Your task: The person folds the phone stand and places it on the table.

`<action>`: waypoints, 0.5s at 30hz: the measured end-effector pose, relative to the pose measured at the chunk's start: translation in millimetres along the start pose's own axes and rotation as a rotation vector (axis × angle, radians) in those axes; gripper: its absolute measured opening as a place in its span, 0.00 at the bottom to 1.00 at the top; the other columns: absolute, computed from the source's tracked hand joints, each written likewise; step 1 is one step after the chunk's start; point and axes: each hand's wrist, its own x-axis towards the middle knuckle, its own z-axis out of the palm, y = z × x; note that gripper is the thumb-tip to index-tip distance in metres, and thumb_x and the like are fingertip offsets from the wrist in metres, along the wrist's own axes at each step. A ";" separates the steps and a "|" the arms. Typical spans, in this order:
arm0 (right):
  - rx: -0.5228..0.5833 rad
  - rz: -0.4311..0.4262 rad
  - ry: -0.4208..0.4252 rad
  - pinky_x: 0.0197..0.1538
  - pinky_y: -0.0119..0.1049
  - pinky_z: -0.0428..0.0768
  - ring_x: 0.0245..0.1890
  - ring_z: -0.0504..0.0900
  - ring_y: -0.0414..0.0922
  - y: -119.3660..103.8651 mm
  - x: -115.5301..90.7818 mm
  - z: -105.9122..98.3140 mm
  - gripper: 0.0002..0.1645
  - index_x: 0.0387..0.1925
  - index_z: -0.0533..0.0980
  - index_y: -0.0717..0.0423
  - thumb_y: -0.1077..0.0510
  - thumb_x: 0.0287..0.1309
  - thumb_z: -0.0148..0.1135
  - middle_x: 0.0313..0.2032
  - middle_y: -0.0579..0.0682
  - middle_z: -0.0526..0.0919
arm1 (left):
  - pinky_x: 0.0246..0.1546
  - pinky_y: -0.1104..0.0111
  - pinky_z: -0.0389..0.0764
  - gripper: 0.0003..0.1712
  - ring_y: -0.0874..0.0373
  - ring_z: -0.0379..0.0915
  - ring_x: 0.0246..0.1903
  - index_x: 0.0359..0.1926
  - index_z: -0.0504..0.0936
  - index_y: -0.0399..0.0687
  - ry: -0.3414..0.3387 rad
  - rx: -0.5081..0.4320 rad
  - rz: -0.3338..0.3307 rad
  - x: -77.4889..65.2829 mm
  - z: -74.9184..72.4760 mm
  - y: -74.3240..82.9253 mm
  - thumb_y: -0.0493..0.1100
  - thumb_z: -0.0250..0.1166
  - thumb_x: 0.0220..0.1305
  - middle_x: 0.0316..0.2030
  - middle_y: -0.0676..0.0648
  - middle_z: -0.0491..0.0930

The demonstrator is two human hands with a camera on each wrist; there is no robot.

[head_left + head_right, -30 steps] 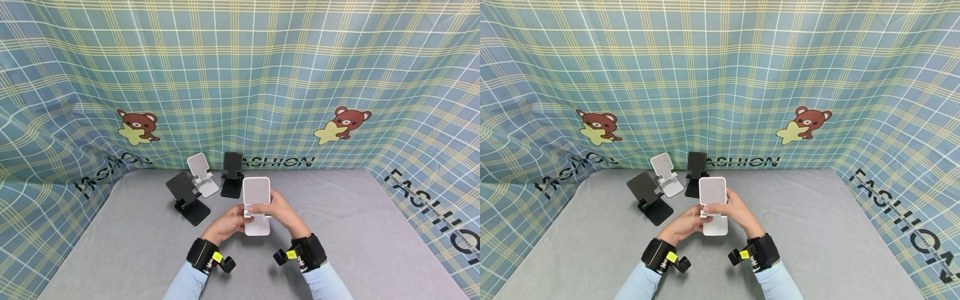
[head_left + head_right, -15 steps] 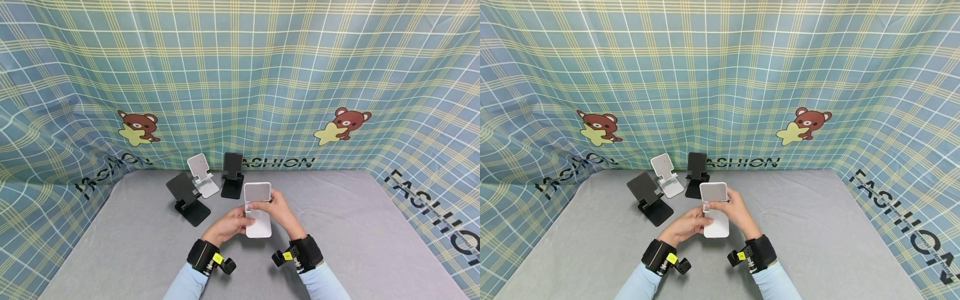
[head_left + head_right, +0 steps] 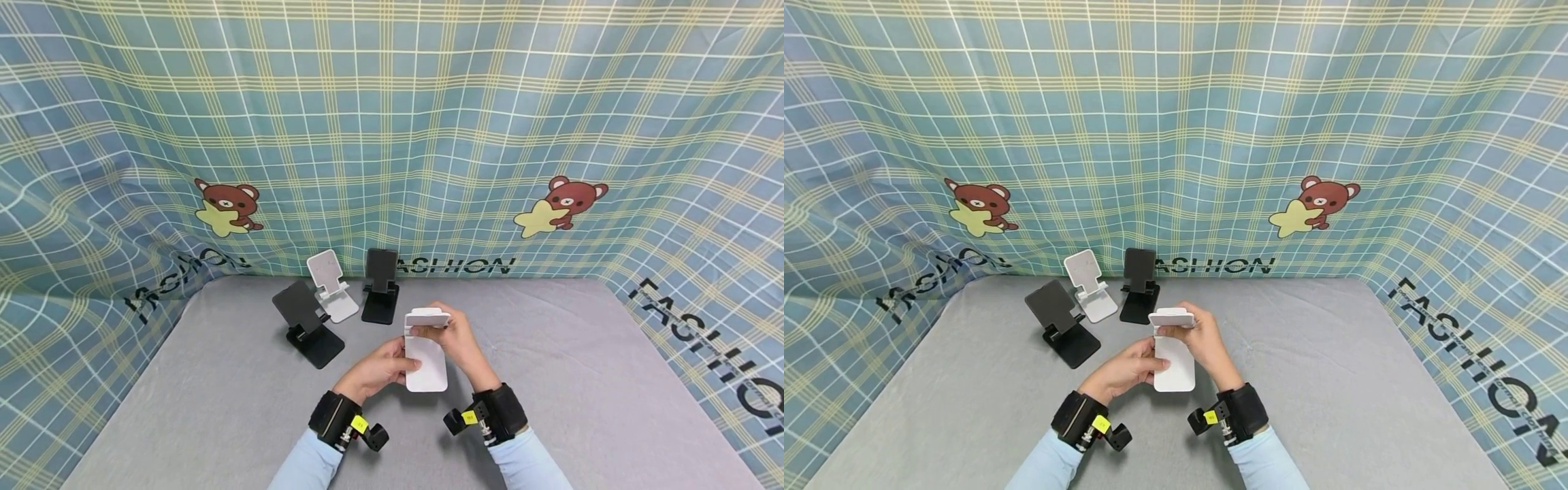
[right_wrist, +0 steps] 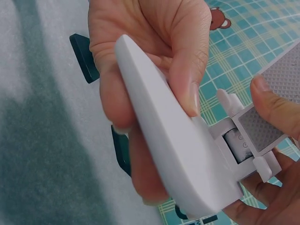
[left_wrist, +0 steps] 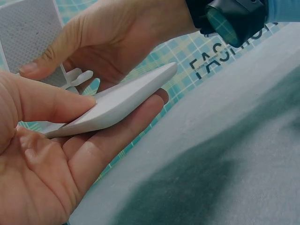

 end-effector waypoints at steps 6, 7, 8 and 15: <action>0.054 0.093 -0.034 0.48 0.39 0.77 0.44 0.82 0.47 4.9 0.9 0.2 0.18 0.44 0.80 0.62 0.64 0.47 0.71 0.42 0.60 0.84 | 0.44 0.64 0.82 0.30 0.57 0.78 0.45 0.66 0.56 0.30 -0.002 -0.021 0.019 -0.1 0.0 -1.3 0.33 0.53 0.66 0.54 0.37 0.73; 0.061 0.104 -0.039 0.48 0.39 0.77 0.45 0.81 0.48 9.7 1.7 0.4 0.20 0.45 0.80 0.61 0.62 0.48 0.71 0.43 0.59 0.84 | 0.44 0.64 0.82 0.30 0.57 0.78 0.45 0.66 0.56 0.30 -0.002 -0.022 0.021 -0.3 0.1 -1.0 0.34 0.53 0.66 0.54 0.38 0.74; 0.068 0.116 -0.047 0.49 0.39 0.77 0.45 0.81 0.48 14.4 2.5 0.7 0.21 0.46 0.80 0.60 0.61 0.48 0.72 0.44 0.58 0.84 | 0.43 0.64 0.82 0.30 0.57 0.78 0.45 0.66 0.56 0.30 -0.003 -0.022 0.021 -0.5 0.2 -0.6 0.34 0.53 0.66 0.54 0.38 0.74; 0.086 0.156 -0.113 0.49 0.38 0.76 0.48 0.79 0.47 26.6 5.4 -4.7 0.27 0.53 0.76 0.54 0.56 0.50 0.71 0.49 0.56 0.82 | 0.43 0.64 0.82 0.30 0.56 0.79 0.45 0.66 0.58 0.31 0.016 -0.026 0.001 -1.1 1.0 1.4 0.34 0.54 0.65 0.53 0.41 0.76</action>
